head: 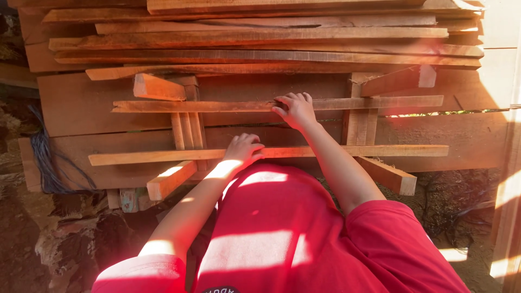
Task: Sorting wooden slats and marking them with a pencil for further processing.
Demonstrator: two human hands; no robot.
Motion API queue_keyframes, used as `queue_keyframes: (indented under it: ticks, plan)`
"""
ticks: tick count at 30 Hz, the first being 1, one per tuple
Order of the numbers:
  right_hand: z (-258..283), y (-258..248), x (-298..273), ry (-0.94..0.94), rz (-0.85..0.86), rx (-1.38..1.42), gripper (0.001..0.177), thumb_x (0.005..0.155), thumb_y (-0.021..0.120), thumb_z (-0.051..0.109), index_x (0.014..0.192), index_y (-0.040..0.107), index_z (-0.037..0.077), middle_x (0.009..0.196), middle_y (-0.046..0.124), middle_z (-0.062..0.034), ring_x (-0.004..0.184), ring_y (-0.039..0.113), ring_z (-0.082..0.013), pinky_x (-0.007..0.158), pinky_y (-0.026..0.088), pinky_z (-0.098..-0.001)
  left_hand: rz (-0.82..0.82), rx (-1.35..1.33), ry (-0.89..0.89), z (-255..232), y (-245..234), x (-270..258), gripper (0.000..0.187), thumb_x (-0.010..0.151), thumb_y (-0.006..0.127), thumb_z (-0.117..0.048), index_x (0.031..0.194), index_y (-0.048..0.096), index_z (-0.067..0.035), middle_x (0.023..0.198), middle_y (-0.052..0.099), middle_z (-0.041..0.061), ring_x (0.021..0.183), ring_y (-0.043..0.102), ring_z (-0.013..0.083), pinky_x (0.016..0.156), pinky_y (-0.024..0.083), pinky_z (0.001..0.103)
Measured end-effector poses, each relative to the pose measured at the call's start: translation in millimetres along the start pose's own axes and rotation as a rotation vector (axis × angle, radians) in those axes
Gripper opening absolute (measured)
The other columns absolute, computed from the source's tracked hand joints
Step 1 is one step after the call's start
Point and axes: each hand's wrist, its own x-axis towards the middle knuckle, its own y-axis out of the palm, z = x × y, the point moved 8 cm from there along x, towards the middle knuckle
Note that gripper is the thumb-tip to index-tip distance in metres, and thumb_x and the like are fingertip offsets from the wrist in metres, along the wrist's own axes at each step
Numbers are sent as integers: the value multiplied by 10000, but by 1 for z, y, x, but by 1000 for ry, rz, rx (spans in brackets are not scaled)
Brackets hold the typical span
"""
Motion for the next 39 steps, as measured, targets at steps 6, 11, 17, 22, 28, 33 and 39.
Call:
queue_keyframes:
  ticks: [6,11,17,22,28,33,39]
  plan:
    - [-11,25,-25,19,40,2,431,958,642,574,1304,675,319,1170,675,4,1165,613,-237,1163,303,-568,-3,141,-90,-9,8,-4,322,899,662,-556,1144,653,-346,1144,516,-93,1067,532,163,881,410,366]
    - [-12,40,-52,49,56,64,403,943,661,572,1282,673,355,1173,673,34,1173,622,-213,1151,320,-527,78,83,-65,-28,-10,-13,405,927,660,-474,1280,599,-284,1254,518,-25,1140,528,224,889,465,381]
    - [-17,57,-81,68,132,136,428,926,682,577,1277,681,331,1196,687,23,1216,626,-232,1121,328,-513,-9,231,79,-36,-15,-32,457,916,696,-378,1326,575,-216,1320,490,10,1189,504,235,888,469,358]
    - [-12,59,-92,74,205,125,411,952,653,552,1290,669,319,1240,691,15,1248,618,-250,1124,320,-510,-113,317,126,-39,-24,-41,457,902,706,-361,1314,582,-207,1327,522,16,1227,504,217,922,465,341]
    - [-3,56,-88,100,386,-48,524,997,524,607,1357,607,234,1301,691,-29,1272,606,-254,1075,367,-481,-110,224,41,-35,-25,-31,435,867,718,-286,1262,561,-195,1234,501,2,1160,515,224,860,475,350]
    - [-1,54,-87,101,361,-20,574,981,544,618,1341,646,183,1264,721,-61,1248,631,-285,1044,409,-503,-107,204,-10,-32,-21,-27,473,834,740,-301,1259,554,-209,1221,505,-5,1160,513,226,864,464,364]
    - [8,28,-62,60,179,-6,522,969,612,578,1293,687,177,1243,722,-66,1176,637,-300,1055,353,-511,-167,202,26,-35,-24,-30,370,836,714,-286,1175,586,-208,1189,510,0,1124,529,235,829,468,368]
